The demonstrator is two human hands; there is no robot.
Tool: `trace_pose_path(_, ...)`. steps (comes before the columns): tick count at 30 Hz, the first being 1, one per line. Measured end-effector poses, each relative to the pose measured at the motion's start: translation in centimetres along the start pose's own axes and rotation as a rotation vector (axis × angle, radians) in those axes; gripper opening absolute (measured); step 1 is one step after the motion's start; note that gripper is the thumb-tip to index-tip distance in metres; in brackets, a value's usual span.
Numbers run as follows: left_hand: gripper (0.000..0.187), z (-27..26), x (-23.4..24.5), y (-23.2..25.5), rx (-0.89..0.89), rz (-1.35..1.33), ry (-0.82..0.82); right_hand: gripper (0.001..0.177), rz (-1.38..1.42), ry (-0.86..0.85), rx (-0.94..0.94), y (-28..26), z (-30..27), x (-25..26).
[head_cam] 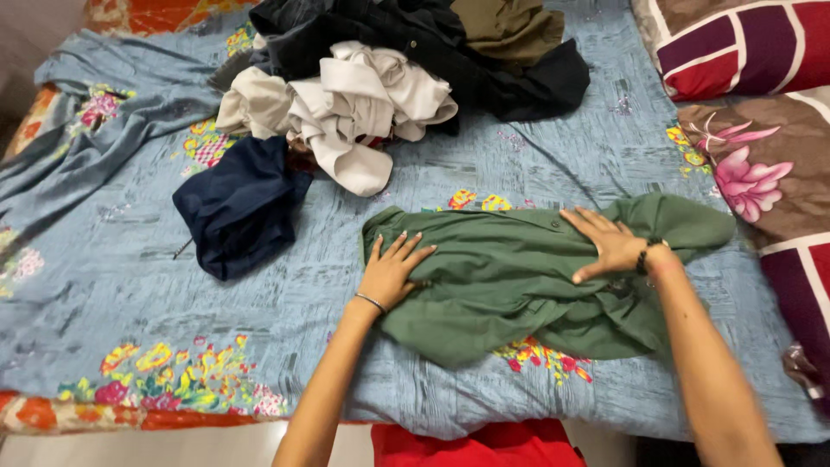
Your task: The person folds several clothing items including a black shirt, a patterned cloth, and a white garment on a floor mat before moving to a bed to fold a green long-sleeved shirt, placing all folded items in a pile.
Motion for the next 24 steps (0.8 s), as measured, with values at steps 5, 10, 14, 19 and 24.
trace_pose_path(5, 0.051, 0.8, -0.3, -2.0, 0.073, -0.2, 0.161, 0.148, -0.124, 0.106, -0.025, -3.7, -3.5, 0.8)
trace_pose_path(10, 0.034, 2.1, 0.1, -3.6, 0.361, -0.183, 0.189, 0.12, -0.242, 0.173, -0.057, -4.8, -4.0, 0.3)
trace_pose_path(14, 0.032, 1.7, 1.7, -2.9, 0.352, -0.188, 0.495, 0.057, -0.056, 0.529, 0.102, -4.2, -4.2, 1.8)
trace_pose_path(19, 0.035, 0.2, 3.3, -1.7, 0.262, -0.206, 0.683, 0.019, -0.166, 1.013, 0.088, -6.3, -6.6, 5.8)
trace_pose_path(24, 0.04, 0.9, 3.6, -3.0, 0.49, -0.113, 0.392, 0.008, -0.132, 1.153, 0.146, -8.2, -5.7, 9.8)
Point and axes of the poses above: each hand's wrist, its own z-axis towards the middle knuckle, its own x-axis out of the back of the hand, y = z × x, the point moved 9 cm from there along z, towards the middle knuckle, and after that the axes turned 13 degrees about y, right-handed, at the moved point
